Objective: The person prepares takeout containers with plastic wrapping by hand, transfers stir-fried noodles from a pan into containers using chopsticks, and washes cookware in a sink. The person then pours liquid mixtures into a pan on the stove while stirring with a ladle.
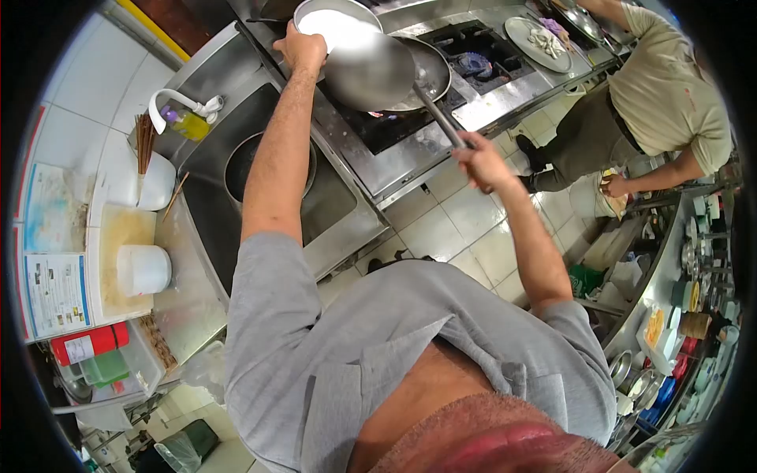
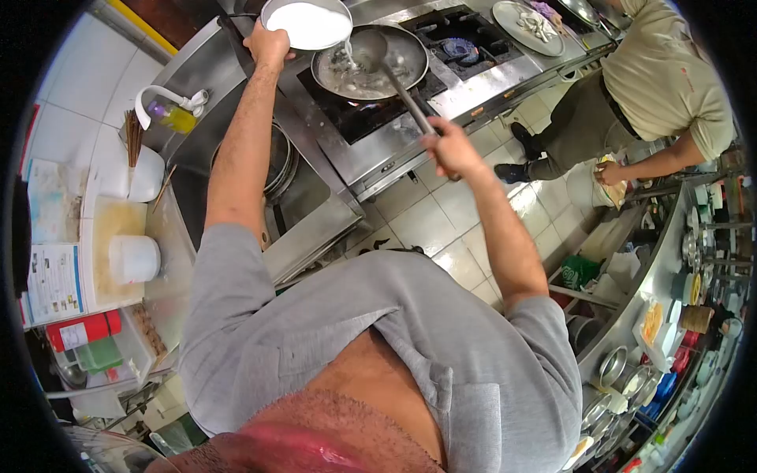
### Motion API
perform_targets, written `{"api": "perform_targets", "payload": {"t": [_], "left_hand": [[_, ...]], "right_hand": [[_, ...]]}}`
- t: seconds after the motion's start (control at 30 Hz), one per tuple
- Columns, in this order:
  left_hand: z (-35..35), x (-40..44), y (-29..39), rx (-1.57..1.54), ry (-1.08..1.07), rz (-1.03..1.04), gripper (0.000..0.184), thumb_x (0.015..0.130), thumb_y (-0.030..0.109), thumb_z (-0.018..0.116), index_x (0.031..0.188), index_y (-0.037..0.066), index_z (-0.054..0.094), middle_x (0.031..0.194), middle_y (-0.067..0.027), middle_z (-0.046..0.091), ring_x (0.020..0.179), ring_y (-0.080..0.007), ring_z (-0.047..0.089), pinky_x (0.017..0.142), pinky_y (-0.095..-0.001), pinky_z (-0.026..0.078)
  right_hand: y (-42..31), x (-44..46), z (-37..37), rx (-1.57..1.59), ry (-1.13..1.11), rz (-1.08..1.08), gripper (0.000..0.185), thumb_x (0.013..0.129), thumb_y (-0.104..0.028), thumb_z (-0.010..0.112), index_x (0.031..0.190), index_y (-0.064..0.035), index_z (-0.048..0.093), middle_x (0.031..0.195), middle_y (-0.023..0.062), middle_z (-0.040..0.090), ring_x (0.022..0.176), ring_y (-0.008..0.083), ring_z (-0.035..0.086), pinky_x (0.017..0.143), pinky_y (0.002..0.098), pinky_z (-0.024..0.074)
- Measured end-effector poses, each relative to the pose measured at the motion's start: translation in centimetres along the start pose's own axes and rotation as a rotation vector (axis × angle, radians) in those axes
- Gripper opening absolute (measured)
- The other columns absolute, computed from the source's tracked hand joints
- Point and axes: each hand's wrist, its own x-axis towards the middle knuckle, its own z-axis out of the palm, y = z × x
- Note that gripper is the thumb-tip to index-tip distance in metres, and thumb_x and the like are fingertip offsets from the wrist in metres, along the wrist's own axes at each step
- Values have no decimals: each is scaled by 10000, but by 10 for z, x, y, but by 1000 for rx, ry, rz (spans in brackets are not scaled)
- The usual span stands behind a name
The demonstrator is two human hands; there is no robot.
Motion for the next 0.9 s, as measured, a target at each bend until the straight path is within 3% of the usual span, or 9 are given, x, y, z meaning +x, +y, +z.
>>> {"api": "perform_targets", "payload": {"t": [0.07, 0.3, 0.43, 0.5, 0.57, 0.63, 0.77, 0.83, 0.9], "left_hand": [[-5, -4, 9, -13, -13, -22, 583, 756, 29, 490, 1318, 81, 345, 1169, -219, 294, 870, -355, 581, 590, -305, 579], [0, 8, 0, 114, 77, 38, 607, 759, 75, 506, 1331, 56, 306, 1188, -229, 288, 1002, -397, 511, 866, -418, 479], [-5, 12, 3, 109, 121, 30, 611, 757, 40, 494, 1332, 36, 288, 1197, -222, 284, 985, -385, 531, 744, -391, 550], [-7, 10, 2, -282, 153, -68, 534, 721, -29, 439, 1248, -12, 352, 1126, -227, 363, 777, -373, 602, 502, -383, 591], [-14, 26, -11, -466, 98, -149, 566, 726, -41, 440, 1275, -27, 307, 1173, -233, 340, 830, -376, 598, 465, -370, 583], [-32, 18, -3, -743, 7, -218, 527, 705, -67, 424, 1220, -83, 309, 1110, -244, 446, 852, -390, 600, 469, -412, 587], [-103, -2, -6, -804, -1, -59, 454, 648, -92, 415, 1099, -78, 366, 985, -216, 509, 808, -368, 595, 548, -444, 597], [-140, -18, -14, -779, 128, -81, 394, 657, -106, 442, 1050, -121, 439, 984, -205, 509, 853, -359, 575, 635, -486, 592], [-180, -41, -24, -713, 176, -93, 411, 673, -95, 449, 1083, -115, 424, 977, -200, 510, 855, -344, 578, 633, -465, 596]], "right_hand": [[7, -15, 45, -233, 160, -54, 438, 801, -82, 566, 1172, -10, 343, 624, 112, 507, 380, 189, 507, 321, 329, 389], [-14, -9, 2, 335, -72, 32, 401, 799, -74, 547, 1145, -26, 350, 611, 84, 489, 315, 173, 439, 275, 302, 339], [18, -22, 59, -425, 172, -115, 398, 789, -74, 550, 1128, -6, 352, 762, 168, 578, 642, 252, 595, 650, 413, 486], [-18, -51, 59, -117, 0, 10, 395, 781, -61, 556, 1117, -11, 356, 729, 140, 575, 588, 227, 584, 535, 371, 484], [-7, -11, 19, 432, -107, 36, 430, 773, -62, 571, 1142, -7, 359, 652, 90, 540, 476, 181, 535, 379, 309, 412], [-12, 11, 1, 305, -50, 27, 461, 778, -83, 587, 1170, -16, 354, 604, 68, 507, 333, 141, 427, 292, 286, 324], [15, -9, 46, -437, 215, -86, 430, 757, -67, 575, 1146, -46, 395, 747, 201, 573, 729, 367, 600, 615, 432, 458], [25, -28, 60, -304, 158, -211, 380, 757, -54, 561, 1097, -18, 396, 719, 159, 571, 587, 304, 594, 494, 405, 456], [-26, -42, 43, 14, -54, 99, 411, 760, -60, 561, 1130, -2, 391, 658, 93, 551, 438, 217, 535, 352, 347, 403]]}}
